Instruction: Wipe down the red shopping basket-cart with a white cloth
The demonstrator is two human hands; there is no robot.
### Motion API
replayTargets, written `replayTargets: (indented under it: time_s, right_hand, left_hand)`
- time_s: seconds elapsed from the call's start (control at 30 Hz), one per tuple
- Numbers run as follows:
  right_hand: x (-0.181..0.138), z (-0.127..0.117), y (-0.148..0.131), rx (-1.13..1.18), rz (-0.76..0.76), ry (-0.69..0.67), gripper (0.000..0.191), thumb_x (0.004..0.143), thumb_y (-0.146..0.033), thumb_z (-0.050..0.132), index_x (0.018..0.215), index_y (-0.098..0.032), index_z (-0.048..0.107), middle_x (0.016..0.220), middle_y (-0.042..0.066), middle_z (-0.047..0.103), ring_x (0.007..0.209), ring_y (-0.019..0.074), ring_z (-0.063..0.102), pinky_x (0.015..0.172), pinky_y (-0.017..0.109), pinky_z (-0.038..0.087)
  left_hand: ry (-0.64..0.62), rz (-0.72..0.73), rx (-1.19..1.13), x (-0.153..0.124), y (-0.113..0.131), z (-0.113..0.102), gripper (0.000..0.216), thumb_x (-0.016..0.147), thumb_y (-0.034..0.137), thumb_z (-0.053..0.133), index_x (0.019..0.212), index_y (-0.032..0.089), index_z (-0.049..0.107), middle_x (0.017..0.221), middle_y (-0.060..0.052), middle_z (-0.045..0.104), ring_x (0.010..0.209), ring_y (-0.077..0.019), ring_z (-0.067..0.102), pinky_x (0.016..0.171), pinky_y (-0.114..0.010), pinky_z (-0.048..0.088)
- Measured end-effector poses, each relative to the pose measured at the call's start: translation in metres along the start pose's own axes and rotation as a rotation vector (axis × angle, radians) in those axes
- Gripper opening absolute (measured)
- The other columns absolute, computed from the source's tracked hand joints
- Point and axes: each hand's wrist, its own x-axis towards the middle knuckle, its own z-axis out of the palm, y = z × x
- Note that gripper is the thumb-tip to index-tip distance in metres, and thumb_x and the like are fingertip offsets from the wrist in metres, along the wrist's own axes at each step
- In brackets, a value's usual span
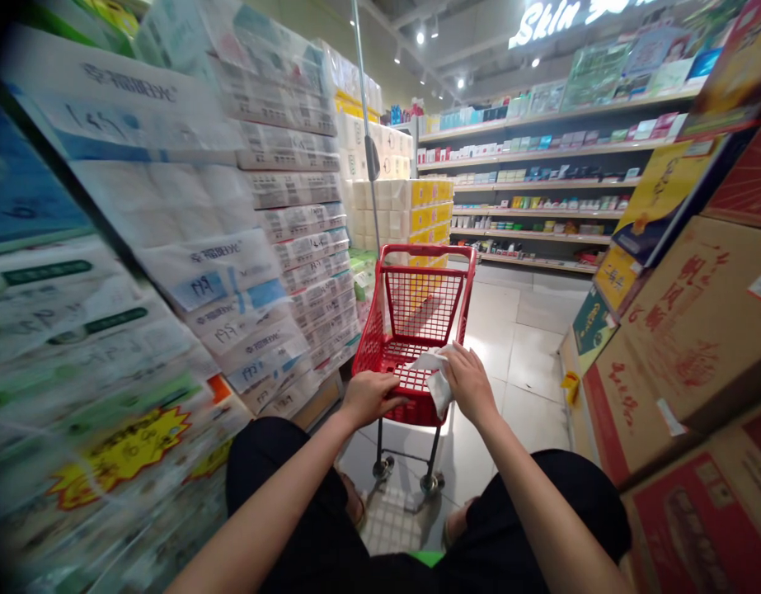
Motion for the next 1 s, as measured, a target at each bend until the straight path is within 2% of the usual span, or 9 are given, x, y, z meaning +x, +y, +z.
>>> replayTargets:
  time_s: [0.2,0.3,0.4,0.5,0.57,0.73,0.87,0.93,1.0]
  right_hand:
    - [-0.04,-0.01,-0.048,-0.038,-0.091,0.019,0.03,0.097,-0.026,0.033,0.111,-0.023,0.06,0.116,0.006,0.065,0.127,0.0206,0.047,0.115,0.045,0.024]
    - [-0.038,-0.006,-0.062,-0.081,-0.107,0.008,0.029,0.096,-0.025,0.036,0.116,-0.022,0.057,0.116,0.008,0.065,0.117,0.0227,0.054,0.111,0.045,0.03]
    - [-0.028,0.002,-0.072,-0.108,-0.105,0.001,0.027,0.094,-0.022,0.039,0.113,-0.022,0.058,0.112,0.01,0.067,0.11,0.0236,0.058,0.104,0.043,0.038]
    - [-0.023,0.006,-0.077,-0.137,-0.089,-0.006,0.023,0.094,-0.021,0.04,0.107,-0.021,0.059,0.106,0.01,0.068,0.105,0.023,0.059,0.101,0.04,0.039]
    - [-0.024,0.001,-0.073,-0.153,-0.097,-0.017,0.023,0.094,-0.023,0.04,0.106,-0.021,0.059,0.107,0.009,0.068,0.107,0.0221,0.059,0.103,0.039,0.037]
    - [-0.038,-0.027,-0.041,-0.217,-0.097,-0.007,0.027,0.097,-0.024,0.036,0.111,-0.024,0.059,0.114,0.005,0.067,0.126,0.0205,0.048,0.112,0.043,0.023]
    - [-0.045,-0.036,-0.013,-0.259,-0.097,-0.001,0.03,0.097,-0.024,0.033,0.114,-0.026,0.058,0.119,0.002,0.065,0.134,0.0188,0.04,0.115,0.044,0.016]
    - [-0.046,-0.033,-0.003,-0.255,-0.093,0.008,0.03,0.097,-0.026,0.033,0.115,-0.025,0.057,0.12,0.002,0.065,0.134,0.0181,0.04,0.115,0.043,0.016]
    - [-0.047,-0.029,0.006,-0.234,-0.087,0.004,0.031,0.097,-0.027,0.033,0.117,-0.024,0.056,0.121,0.002,0.064,0.134,0.0174,0.039,0.115,0.043,0.017]
  left_hand:
    - [-0.004,-0.026,-0.027,0.004,0.008,0.007,0.034,0.086,0.057,0.056,0.086,0.023,0.062,0.087,-0.002,0.069,0.08,-0.0184,0.063,0.068,-0.027,0.037]
    - [0.001,-0.054,-0.028,0.01,0.017,0.013,0.033,0.085,0.055,0.057,0.087,0.022,0.063,0.087,-0.003,0.069,0.079,-0.0194,0.063,0.068,-0.028,0.039]
    - [-0.019,-0.1,0.009,0.017,0.027,0.019,0.023,0.085,0.041,0.059,0.086,0.019,0.064,0.084,-0.006,0.069,0.078,-0.0216,0.064,0.068,-0.03,0.041]
    - [-0.045,-0.144,0.039,0.023,0.033,0.021,0.015,0.083,0.029,0.059,0.089,0.017,0.064,0.083,-0.009,0.069,0.078,-0.0231,0.065,0.07,-0.032,0.043]
    - [-0.051,-0.15,0.033,0.024,0.035,0.021,0.017,0.083,0.031,0.059,0.091,0.017,0.064,0.085,-0.009,0.069,0.08,-0.0234,0.065,0.07,-0.032,0.044]
    - [-0.016,-0.102,-0.012,0.021,0.033,0.022,0.034,0.085,0.054,0.058,0.089,0.02,0.061,0.086,-0.005,0.068,0.081,-0.0221,0.065,0.07,-0.031,0.044]
    - [-0.015,-0.087,-0.007,0.02,0.038,0.026,0.038,0.087,0.057,0.054,0.09,0.019,0.059,0.085,-0.005,0.066,0.081,-0.0212,0.064,0.072,-0.03,0.045]
    - [-0.003,-0.069,0.001,0.021,0.042,0.026,0.04,0.088,0.055,0.053,0.101,0.018,0.057,0.094,-0.007,0.065,0.086,-0.0218,0.064,0.074,-0.031,0.047]
    - [0.031,-0.012,-0.003,0.022,0.043,0.022,0.046,0.089,0.052,0.055,0.12,0.018,0.05,0.115,-0.01,0.061,0.096,-0.0219,0.063,0.077,-0.032,0.048]
